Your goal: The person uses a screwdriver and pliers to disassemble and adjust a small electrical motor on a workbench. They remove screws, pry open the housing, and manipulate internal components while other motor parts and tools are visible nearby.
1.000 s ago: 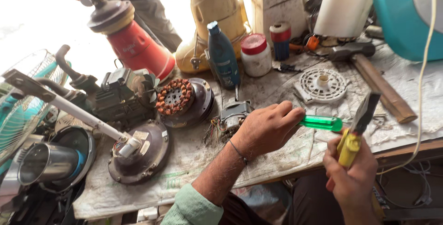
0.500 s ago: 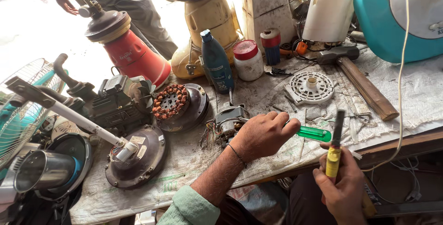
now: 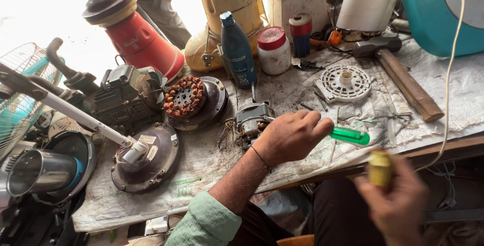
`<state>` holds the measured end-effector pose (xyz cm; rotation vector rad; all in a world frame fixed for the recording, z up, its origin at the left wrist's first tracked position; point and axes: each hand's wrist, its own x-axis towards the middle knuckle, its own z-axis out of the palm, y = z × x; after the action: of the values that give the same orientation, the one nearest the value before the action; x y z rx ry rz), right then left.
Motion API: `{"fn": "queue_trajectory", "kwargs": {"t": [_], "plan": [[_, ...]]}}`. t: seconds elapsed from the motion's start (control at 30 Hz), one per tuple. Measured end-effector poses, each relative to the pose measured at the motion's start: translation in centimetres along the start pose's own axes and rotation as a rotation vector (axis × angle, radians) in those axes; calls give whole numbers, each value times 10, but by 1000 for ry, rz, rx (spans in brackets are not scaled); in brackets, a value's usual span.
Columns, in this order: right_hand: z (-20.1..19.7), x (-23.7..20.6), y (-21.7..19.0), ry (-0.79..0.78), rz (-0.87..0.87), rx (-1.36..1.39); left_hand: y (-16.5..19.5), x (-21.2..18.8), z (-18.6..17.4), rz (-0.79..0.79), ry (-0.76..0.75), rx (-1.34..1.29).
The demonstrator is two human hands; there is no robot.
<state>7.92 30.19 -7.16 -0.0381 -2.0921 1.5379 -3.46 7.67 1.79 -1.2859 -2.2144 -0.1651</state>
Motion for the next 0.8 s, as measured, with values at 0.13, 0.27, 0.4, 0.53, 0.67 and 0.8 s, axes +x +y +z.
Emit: {"fn": "queue_trajectory", "kwargs": {"t": [0.13, 0.27, 0.4, 0.53, 0.67, 0.8], "plan": [[-25, 8, 0, 468, -142, -120, -1, -1, 0, -32, 50, -48], [-5, -7, 4, 246, -110, -15, -1, -1, 0, -51, 39, -77], [29, -18, -3, -239, 252, 145, -2, -3, -5, -51, 49, 25], [39, -5, -15, 59, 205, 549, 2, -8, -10, 65, -12, 21], [35, 12, -18, 102, 128, 728, 6, -7, -7, 152, 37, -36], [32, 14, -15, 72, 155, 839, 8, -7, -3, 121, 34, -36]]}}
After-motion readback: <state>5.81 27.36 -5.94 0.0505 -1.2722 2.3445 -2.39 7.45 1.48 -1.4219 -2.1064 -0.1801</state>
